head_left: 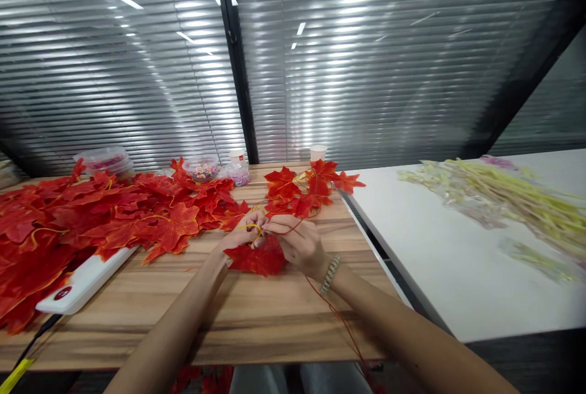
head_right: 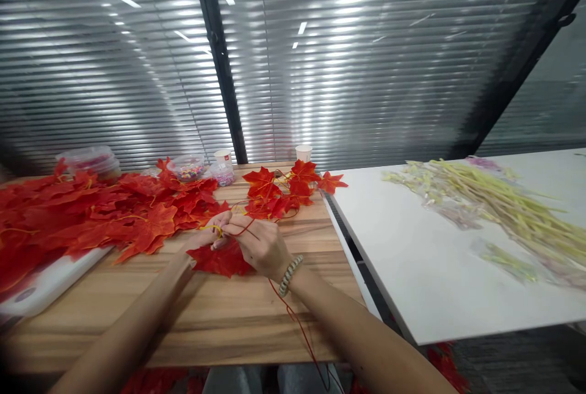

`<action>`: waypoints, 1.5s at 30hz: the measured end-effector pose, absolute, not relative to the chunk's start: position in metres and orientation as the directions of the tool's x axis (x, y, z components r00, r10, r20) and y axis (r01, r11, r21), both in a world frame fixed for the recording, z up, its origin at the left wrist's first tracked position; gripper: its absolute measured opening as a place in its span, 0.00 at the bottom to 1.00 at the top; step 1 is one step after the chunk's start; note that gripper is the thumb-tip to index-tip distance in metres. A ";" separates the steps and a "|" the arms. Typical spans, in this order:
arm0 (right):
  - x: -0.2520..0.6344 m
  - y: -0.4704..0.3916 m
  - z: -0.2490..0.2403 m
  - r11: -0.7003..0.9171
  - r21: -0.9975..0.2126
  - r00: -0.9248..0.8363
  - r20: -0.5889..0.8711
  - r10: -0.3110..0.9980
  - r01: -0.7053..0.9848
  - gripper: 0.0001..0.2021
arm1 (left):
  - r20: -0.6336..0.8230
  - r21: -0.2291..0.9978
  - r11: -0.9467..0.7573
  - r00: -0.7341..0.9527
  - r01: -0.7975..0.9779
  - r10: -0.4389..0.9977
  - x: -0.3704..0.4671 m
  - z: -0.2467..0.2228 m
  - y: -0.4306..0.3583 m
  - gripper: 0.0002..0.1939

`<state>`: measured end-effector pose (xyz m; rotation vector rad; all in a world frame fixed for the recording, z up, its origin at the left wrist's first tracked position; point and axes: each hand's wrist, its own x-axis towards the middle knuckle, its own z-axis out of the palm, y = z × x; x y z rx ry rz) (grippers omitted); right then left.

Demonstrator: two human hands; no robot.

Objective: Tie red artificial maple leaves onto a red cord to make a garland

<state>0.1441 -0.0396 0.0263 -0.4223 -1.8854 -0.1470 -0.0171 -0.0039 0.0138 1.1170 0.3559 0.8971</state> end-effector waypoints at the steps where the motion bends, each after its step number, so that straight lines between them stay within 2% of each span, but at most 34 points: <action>1: 0.144 -0.039 0.026 0.926 -0.112 -0.294 0.929 0.227 0.361 0.23 | 0.177 0.888 0.141 0.609 -0.438 0.773 -0.017 0.014 -0.004 0.20; 11: 0.142 -0.034 0.022 0.917 -0.195 -0.249 0.924 0.291 0.347 0.20 | 0.165 0.930 0.083 0.608 -0.358 0.777 -0.019 0.010 0.000 0.20; 25: 0.139 -0.033 0.021 0.918 -0.263 -0.231 0.913 0.337 0.297 0.18 | 0.171 0.923 0.075 0.579 -0.377 0.797 -0.018 0.008 0.000 0.21; 34: 0.135 -0.035 0.031 0.876 -0.437 -0.154 0.869 0.470 0.205 0.08 | 0.169 0.923 0.077 0.577 -0.377 0.799 -0.014 0.018 -0.007 0.20; 45: 0.135 -0.035 0.030 0.874 -0.446 -0.150 0.867 0.476 0.193 0.08 | 0.194 0.908 0.074 0.569 -0.412 0.799 -0.015 0.012 0.000 0.19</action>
